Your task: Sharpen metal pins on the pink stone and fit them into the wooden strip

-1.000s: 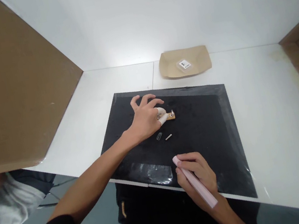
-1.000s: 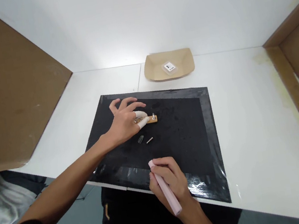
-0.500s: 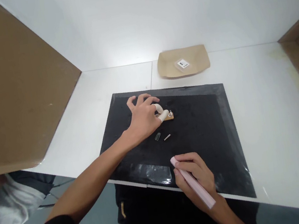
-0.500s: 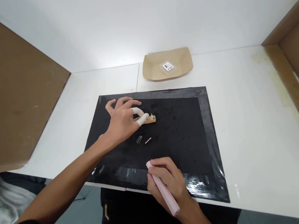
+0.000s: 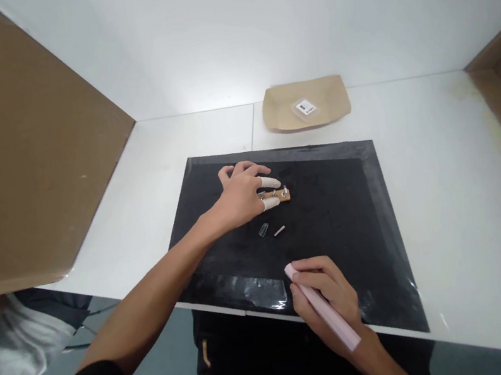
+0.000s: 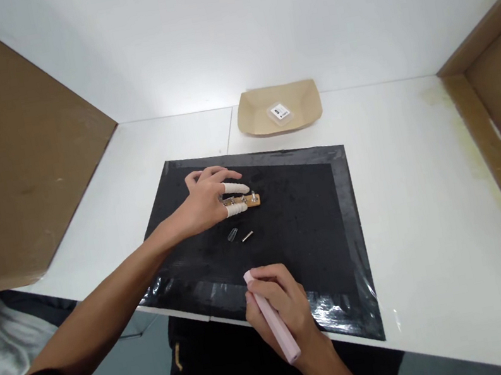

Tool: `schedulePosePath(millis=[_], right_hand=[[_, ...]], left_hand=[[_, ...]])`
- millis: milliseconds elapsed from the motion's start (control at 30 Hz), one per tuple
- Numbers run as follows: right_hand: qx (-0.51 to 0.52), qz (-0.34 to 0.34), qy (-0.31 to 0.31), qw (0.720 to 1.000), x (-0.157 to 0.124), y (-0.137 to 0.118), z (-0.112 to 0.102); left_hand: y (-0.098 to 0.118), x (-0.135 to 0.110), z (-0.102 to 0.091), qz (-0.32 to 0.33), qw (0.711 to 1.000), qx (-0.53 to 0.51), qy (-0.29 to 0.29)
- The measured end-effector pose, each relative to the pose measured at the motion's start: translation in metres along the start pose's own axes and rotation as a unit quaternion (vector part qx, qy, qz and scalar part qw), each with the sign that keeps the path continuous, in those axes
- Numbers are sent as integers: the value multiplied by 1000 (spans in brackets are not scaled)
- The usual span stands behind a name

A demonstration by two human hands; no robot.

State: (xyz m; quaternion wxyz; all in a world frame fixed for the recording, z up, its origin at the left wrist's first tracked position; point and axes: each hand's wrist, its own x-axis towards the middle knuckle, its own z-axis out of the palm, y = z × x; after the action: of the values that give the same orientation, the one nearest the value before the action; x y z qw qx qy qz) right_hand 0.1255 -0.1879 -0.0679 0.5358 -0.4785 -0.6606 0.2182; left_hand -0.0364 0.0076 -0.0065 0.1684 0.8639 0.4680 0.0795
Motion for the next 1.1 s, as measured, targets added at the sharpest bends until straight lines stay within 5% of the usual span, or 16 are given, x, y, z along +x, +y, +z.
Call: schedulePosePath(millis=[867, 1100], right_hand=[[6, -9, -6, 1000, 4, -1, -1], [1, 0, -7, 1000, 0, -1, 0]], left_hand=[[-3, -4, 8, 25, 996, 44, 78], [21, -50, -13, -3, 983, 89, 161]])
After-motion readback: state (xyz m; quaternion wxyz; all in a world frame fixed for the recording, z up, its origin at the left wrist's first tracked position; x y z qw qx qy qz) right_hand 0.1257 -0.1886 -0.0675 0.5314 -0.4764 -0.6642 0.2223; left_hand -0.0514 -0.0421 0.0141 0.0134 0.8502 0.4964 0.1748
